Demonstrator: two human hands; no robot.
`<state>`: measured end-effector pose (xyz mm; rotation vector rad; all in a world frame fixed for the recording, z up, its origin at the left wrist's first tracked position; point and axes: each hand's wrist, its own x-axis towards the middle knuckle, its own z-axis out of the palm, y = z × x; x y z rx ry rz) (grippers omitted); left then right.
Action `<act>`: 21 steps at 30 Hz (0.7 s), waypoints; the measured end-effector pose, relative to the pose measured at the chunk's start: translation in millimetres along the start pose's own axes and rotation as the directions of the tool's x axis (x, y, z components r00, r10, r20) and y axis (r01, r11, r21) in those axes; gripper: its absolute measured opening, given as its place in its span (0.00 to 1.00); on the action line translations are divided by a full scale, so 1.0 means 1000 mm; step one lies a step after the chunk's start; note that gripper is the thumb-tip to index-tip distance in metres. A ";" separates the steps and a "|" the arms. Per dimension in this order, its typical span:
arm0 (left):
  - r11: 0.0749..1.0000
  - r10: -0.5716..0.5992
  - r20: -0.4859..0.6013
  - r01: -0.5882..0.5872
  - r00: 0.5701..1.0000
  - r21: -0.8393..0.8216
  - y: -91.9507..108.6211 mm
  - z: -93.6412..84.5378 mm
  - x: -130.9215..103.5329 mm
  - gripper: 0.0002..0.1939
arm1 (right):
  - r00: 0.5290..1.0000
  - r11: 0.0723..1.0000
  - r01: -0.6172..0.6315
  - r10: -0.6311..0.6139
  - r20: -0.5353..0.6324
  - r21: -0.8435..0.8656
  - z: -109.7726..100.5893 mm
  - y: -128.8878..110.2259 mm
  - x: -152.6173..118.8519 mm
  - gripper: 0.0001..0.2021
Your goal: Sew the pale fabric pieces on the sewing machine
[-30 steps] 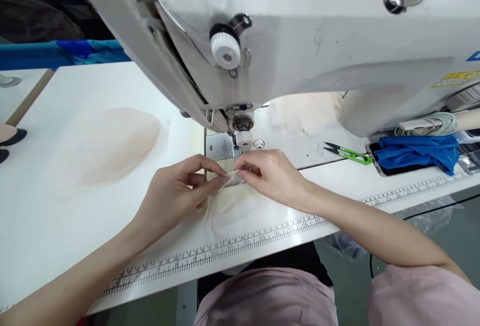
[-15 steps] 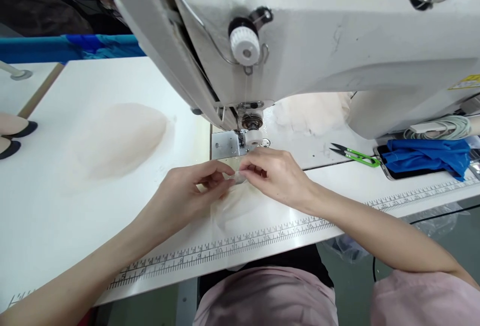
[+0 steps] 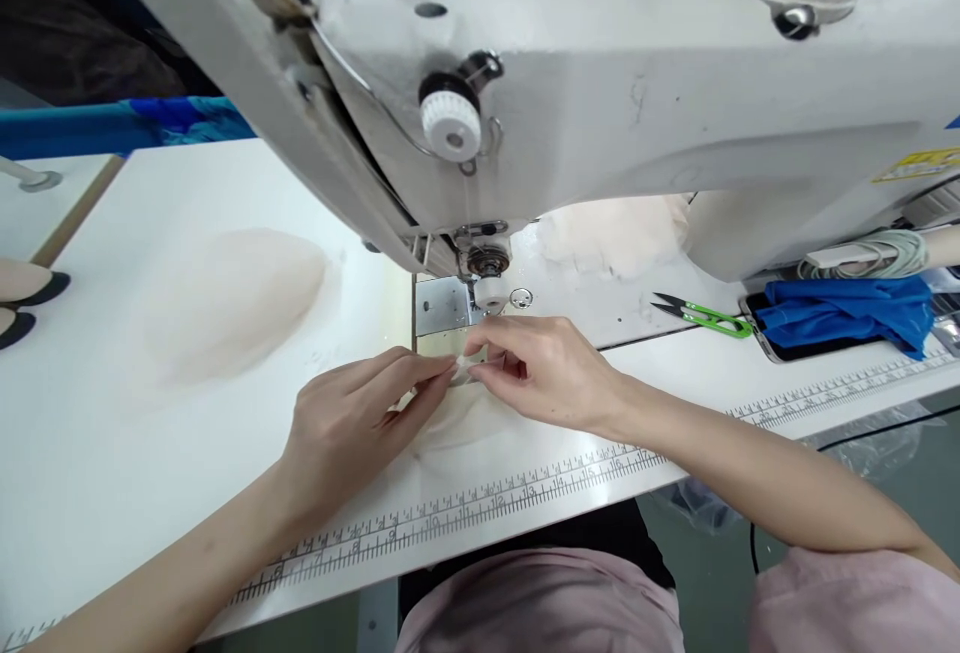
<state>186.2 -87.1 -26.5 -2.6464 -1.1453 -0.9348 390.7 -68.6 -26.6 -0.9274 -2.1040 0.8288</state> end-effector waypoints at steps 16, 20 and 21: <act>0.999 0.044 -0.018 -0.044 0.999 0.015 0.000 0.000 -0.001 0.03 | 1.000 1.000 0.009 -0.009 0.015 -0.015 0.001 0.000 -0.001 0.04; 0.999 0.049 -0.016 -0.048 0.999 0.025 0.000 0.000 -0.001 0.04 | 1.000 1.000 0.021 -0.021 0.007 -0.004 0.001 0.000 -0.001 0.04; 0.999 0.048 -0.016 -0.048 0.999 0.025 0.001 0.000 -0.001 0.04 | 1.000 1.000 0.030 -0.030 0.005 0.002 0.001 0.000 -0.001 0.04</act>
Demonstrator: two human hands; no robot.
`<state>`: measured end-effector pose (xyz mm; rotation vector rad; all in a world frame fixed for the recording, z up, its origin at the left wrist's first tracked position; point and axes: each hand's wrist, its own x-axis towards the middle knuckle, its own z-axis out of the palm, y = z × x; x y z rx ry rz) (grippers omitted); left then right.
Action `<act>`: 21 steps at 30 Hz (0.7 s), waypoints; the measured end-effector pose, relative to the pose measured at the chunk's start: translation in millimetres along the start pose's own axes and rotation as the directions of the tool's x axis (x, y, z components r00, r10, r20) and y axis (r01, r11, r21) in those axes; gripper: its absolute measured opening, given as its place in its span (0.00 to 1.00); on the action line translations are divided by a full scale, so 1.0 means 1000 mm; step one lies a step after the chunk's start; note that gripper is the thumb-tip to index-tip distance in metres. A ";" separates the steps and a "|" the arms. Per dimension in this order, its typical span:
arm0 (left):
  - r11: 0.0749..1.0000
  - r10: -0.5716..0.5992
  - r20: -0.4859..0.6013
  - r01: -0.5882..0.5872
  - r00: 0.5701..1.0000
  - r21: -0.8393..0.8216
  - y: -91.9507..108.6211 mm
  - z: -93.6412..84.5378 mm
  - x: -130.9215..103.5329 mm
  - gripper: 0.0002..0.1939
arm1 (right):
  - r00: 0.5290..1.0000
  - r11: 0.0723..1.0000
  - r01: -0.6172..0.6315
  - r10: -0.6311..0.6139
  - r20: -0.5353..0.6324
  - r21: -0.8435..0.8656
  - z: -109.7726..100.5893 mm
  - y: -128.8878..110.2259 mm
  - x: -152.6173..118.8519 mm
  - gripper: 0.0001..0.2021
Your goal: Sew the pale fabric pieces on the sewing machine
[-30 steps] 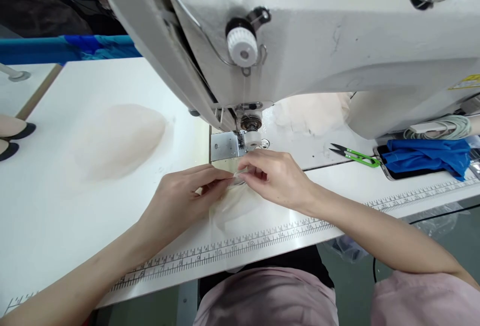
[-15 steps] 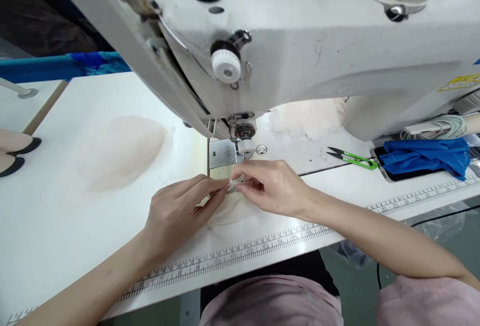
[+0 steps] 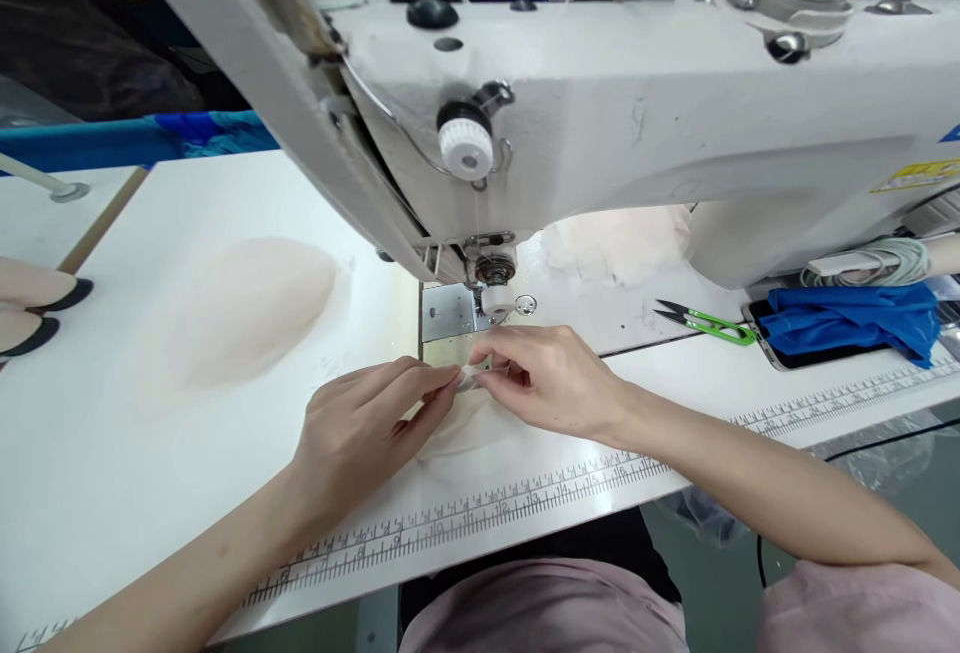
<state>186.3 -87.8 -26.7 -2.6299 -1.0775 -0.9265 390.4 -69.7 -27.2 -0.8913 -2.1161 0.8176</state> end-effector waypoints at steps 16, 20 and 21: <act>0.999 -0.024 -0.015 0.024 1.000 -0.039 0.000 -0.001 -0.001 0.03 | 0.994 0.993 0.109 -0.109 0.001 -0.034 0.001 0.004 0.000 0.10; 0.997 -0.010 -0.004 0.010 1.000 -0.071 0.000 -0.002 -0.001 0.03 | 0.989 0.989 0.142 -0.143 -0.027 -0.033 0.000 0.003 0.001 0.08; 0.998 -0.007 -0.005 0.007 1.000 -0.070 0.001 -0.002 -0.001 0.04 | 0.988 0.988 0.145 -0.147 -0.041 -0.044 0.000 0.004 0.001 0.08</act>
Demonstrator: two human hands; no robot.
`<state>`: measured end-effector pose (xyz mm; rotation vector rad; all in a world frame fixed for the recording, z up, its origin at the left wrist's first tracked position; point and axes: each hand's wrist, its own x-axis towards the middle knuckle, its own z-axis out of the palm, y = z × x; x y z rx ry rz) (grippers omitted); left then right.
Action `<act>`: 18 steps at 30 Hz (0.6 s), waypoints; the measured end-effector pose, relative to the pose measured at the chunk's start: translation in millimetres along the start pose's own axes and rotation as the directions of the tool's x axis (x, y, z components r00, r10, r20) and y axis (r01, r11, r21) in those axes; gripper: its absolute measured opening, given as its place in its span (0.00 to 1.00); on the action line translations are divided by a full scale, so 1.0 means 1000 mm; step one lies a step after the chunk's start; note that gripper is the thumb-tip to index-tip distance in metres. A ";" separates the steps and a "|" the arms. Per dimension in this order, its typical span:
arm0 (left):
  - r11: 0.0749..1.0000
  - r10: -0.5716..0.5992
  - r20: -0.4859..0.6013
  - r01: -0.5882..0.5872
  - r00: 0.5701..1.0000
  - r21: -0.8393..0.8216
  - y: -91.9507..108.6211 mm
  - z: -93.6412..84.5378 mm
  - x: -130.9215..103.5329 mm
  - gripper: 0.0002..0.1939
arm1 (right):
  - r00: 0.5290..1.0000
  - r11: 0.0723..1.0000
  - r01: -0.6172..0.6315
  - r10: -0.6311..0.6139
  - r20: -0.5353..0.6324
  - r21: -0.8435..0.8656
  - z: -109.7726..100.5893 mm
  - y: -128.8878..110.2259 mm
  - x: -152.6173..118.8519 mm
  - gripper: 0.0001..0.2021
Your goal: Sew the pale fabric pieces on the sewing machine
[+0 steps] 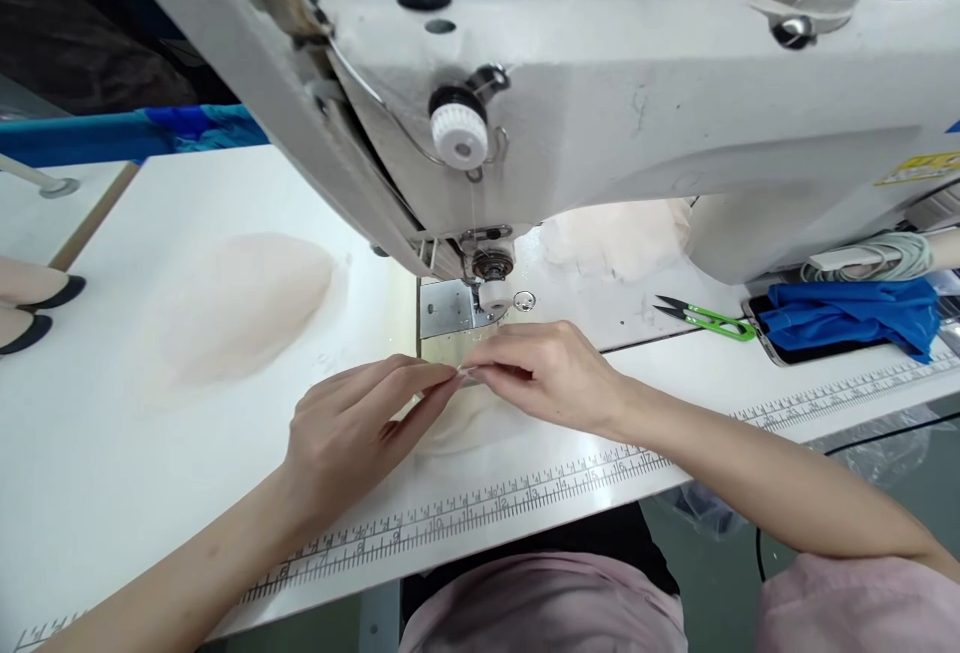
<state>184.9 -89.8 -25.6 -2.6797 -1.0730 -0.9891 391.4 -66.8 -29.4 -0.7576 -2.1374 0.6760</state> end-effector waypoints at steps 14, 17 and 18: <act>0.965 -0.148 0.030 0.151 0.989 -0.213 0.005 0.003 0.002 0.04 | 0.790 0.613 0.558 -0.598 0.133 -0.559 -0.011 -0.010 -0.002 0.07; 0.836 -0.289 0.258 0.375 0.922 -0.402 0.008 -0.004 0.007 0.05 | 0.895 0.815 0.437 -0.437 0.091 -0.379 -0.019 -0.013 -0.001 0.06; 0.771 -0.306 0.363 0.453 0.880 -0.448 0.009 -0.006 0.009 0.05 | 0.946 0.911 0.323 -0.303 0.117 -0.256 -0.022 -0.015 0.000 0.05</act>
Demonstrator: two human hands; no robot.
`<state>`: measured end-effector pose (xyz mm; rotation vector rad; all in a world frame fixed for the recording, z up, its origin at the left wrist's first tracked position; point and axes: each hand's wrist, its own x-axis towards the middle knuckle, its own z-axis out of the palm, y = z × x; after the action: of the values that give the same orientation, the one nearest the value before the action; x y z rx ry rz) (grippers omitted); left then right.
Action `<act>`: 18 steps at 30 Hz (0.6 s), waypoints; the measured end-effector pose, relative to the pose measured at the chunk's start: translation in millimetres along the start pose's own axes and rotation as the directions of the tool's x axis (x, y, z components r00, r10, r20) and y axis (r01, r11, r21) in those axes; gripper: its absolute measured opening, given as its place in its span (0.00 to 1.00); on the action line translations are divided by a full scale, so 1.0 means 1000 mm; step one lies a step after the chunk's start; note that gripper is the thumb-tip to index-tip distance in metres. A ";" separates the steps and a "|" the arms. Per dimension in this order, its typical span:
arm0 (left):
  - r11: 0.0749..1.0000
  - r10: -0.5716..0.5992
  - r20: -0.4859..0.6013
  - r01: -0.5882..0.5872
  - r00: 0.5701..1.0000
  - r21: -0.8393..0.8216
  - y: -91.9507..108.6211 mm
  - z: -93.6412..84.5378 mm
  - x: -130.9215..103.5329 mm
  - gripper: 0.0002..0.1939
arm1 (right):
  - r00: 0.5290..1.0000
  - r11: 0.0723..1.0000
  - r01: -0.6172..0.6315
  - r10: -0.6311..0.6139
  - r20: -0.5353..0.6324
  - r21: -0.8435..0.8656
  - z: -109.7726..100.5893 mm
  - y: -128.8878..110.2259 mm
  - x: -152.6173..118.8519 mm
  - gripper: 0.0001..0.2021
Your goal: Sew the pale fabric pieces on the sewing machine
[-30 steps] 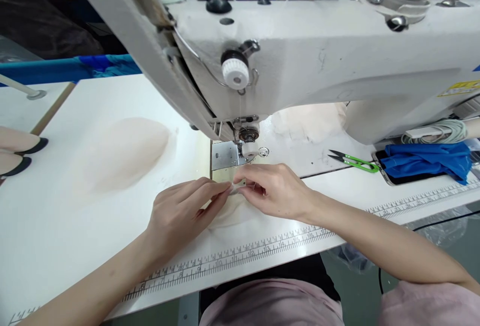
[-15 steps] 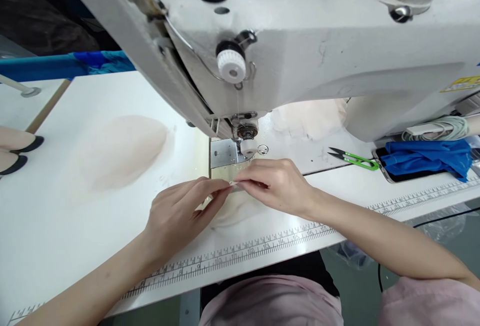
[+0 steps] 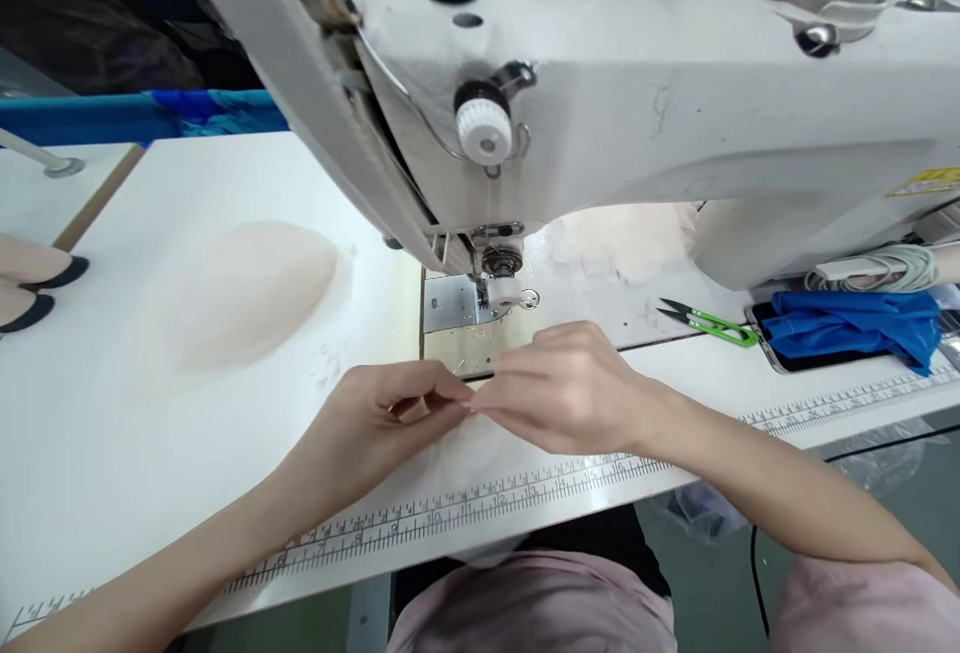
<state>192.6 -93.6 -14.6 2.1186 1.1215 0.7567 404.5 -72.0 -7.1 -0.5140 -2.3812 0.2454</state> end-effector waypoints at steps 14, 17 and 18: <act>0.775 0.283 -0.140 -0.140 0.949 0.616 -0.027 0.016 0.009 0.09 | 0.831 0.839 -0.541 0.544 0.111 -0.062 0.029 0.026 0.005 0.09; 0.636 0.445 -0.066 -0.263 0.893 0.725 -0.023 0.014 0.005 0.06 | 0.822 0.827 -0.552 0.561 0.103 -0.105 0.029 0.028 0.006 0.08; 0.595 0.484 -0.042 -0.294 0.874 0.748 -0.021 0.014 0.004 0.07 | 0.819 0.825 -0.554 0.565 0.102 -0.113 0.029 0.028 0.006 0.08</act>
<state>194.0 -84.6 -38.2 3.1096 1.2214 0.8804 389.5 -44.8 -34.4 -1.2771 -2.3121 0.4597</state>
